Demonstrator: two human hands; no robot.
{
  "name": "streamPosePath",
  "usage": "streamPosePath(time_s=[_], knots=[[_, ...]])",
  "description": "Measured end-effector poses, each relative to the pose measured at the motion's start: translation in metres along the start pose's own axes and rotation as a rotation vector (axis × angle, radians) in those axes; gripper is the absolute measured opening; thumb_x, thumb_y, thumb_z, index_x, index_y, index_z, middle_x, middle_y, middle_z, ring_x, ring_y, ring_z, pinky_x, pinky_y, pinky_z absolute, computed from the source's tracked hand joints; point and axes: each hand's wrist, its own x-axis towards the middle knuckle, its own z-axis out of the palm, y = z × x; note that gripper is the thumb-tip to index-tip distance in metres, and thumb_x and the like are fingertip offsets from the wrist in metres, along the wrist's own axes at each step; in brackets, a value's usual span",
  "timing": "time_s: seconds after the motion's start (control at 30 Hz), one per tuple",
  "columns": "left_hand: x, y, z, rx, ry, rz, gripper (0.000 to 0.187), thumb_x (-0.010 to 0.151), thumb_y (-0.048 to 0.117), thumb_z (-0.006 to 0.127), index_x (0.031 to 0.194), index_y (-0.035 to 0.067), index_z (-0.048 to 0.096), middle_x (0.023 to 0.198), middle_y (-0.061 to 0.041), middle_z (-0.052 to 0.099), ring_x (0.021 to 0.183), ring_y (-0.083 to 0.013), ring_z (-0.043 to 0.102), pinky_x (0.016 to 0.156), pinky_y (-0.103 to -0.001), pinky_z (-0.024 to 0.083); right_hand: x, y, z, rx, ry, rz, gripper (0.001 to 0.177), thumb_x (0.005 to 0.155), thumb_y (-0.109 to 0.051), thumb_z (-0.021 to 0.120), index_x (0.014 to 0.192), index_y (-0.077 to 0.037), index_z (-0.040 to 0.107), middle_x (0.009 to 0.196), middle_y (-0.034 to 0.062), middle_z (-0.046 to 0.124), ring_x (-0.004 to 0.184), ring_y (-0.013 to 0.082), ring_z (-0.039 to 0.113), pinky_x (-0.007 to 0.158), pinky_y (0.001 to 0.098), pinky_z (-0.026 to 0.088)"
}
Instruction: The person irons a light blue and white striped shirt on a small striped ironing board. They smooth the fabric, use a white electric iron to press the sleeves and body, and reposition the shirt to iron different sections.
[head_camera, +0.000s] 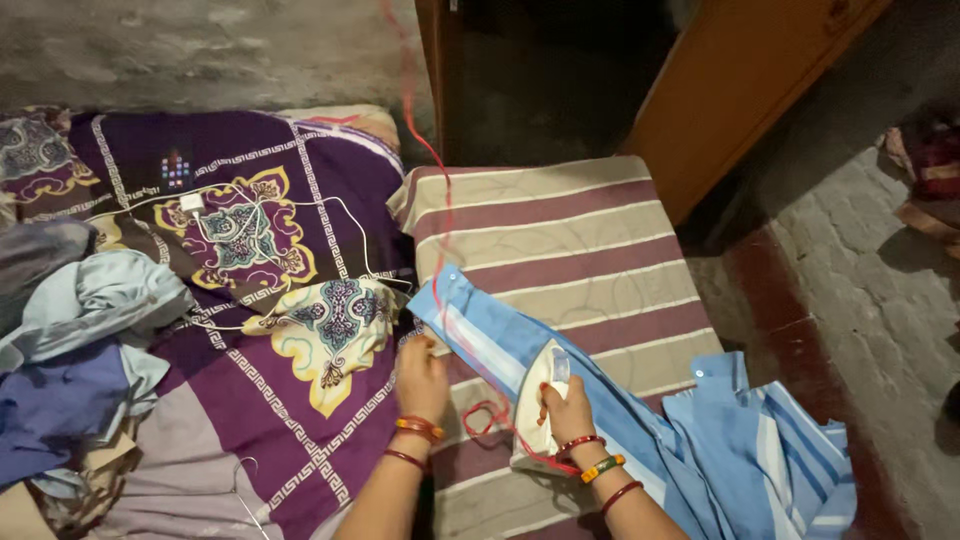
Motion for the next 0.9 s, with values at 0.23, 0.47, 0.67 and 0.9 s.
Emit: streamPosePath(time_s=[0.23,0.47,0.67,0.9], knots=[[0.004,-0.024,0.026,0.391,-0.438,0.249,0.061,0.084,0.025,0.067,0.14,0.007,0.051,0.151,-0.021,0.044,0.141,-0.0422,0.039,0.114,-0.053,0.037,0.019,-0.019,0.005,-0.065,-0.02,-0.079,0.024,0.093,-0.018,0.065,0.1,0.001,0.051,0.067,0.0116,0.065,0.05,0.0195,0.062,0.046,0.0368,0.052],[-0.021,-0.042,0.037,0.285,-0.771,0.177,0.071,0.089,0.037,0.069,0.153,0.021,0.041,0.166,-0.012,0.022,0.154,-0.0384,0.017,0.118,-0.058,0.026,0.014,-0.023,-0.003,-0.199,0.075,-0.086,0.031,0.092,-0.022,0.065,0.101,0.004,0.05,0.064,0.011,0.067,0.051,0.0205,0.066,0.049,0.0358,0.054],[-0.047,-0.055,0.043,0.358,-0.855,0.176,0.061,0.086,0.021,0.068,0.145,0.025,0.052,0.157,-0.006,0.044,0.149,-0.0302,0.034,0.117,-0.061,0.026,0.025,-0.016,0.004,-0.067,0.064,-0.068,0.03,0.093,-0.021,0.064,0.103,0.003,0.049,0.065,0.0149,0.066,0.051,0.0219,0.064,0.048,0.0381,0.054],[-0.04,-0.024,0.069,-0.913,-0.863,-0.591,0.045,0.092,0.021,0.068,0.136,0.014,0.058,0.104,-0.006,0.071,0.086,-0.0151,0.063,0.073,-0.03,0.051,0.034,-0.014,0.006,-0.151,0.069,-0.089,0.03,0.093,-0.02,0.063,0.104,0.003,0.047,0.063,0.0142,0.067,0.049,0.0232,0.065,0.046,0.038,0.053]])
